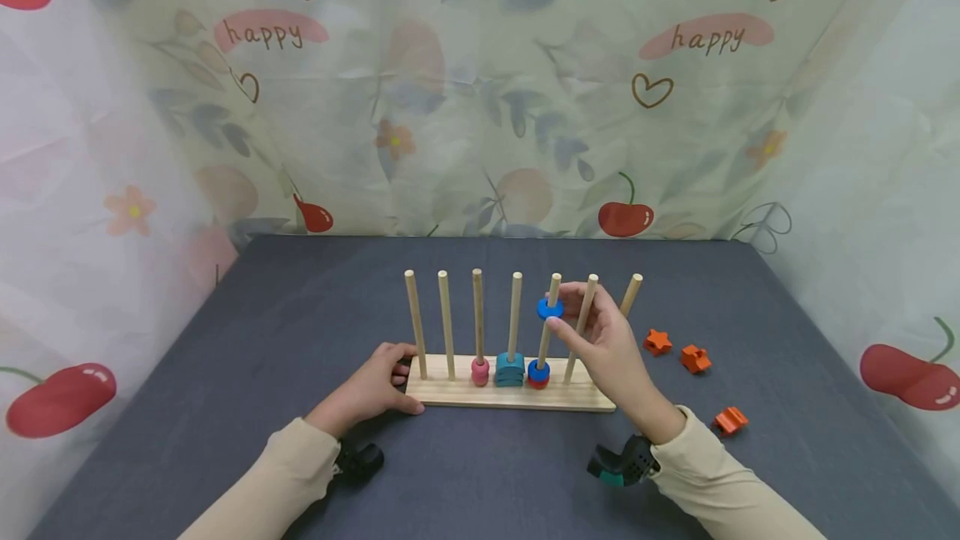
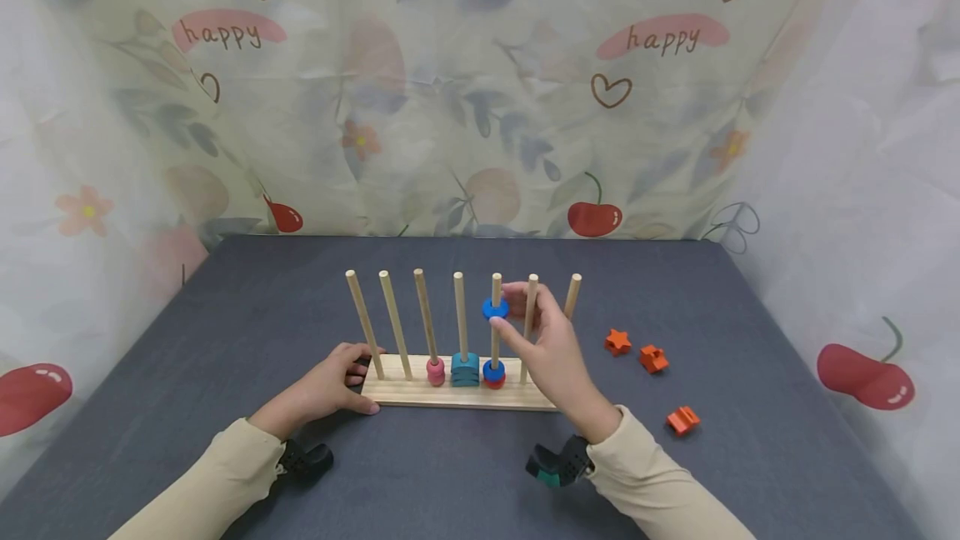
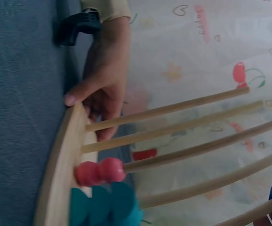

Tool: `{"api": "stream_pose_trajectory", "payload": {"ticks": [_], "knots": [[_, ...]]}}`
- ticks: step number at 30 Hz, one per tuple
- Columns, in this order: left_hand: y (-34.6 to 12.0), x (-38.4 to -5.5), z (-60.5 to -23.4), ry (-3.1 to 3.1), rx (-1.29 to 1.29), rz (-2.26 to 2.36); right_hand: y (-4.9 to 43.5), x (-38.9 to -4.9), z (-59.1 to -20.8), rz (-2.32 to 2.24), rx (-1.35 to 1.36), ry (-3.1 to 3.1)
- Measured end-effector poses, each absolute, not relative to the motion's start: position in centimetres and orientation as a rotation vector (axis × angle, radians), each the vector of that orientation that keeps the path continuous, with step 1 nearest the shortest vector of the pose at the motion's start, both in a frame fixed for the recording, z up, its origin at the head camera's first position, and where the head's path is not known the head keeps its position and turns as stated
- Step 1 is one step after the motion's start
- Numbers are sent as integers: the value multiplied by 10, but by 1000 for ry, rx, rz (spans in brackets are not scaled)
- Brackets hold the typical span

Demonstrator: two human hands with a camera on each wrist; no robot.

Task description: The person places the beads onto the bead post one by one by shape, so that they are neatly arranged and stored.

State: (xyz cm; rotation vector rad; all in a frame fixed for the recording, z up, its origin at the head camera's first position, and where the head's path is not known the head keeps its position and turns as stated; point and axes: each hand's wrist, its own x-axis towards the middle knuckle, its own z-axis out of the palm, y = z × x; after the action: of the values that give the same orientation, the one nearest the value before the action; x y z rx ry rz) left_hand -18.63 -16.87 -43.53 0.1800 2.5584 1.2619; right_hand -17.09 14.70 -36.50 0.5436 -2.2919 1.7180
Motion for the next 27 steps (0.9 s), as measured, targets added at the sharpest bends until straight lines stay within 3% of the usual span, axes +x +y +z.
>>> {"api": "stream_pose_trajectory", "payload": {"ticks": [17, 27], "knots": [[-167, -186, -434, 2563, 179, 1257, 148, -169, -429, 1778, 358, -2522], [-168, -187, -436, 2563, 163, 1249, 145, -170, -440, 1787, 259, -2596]]}}
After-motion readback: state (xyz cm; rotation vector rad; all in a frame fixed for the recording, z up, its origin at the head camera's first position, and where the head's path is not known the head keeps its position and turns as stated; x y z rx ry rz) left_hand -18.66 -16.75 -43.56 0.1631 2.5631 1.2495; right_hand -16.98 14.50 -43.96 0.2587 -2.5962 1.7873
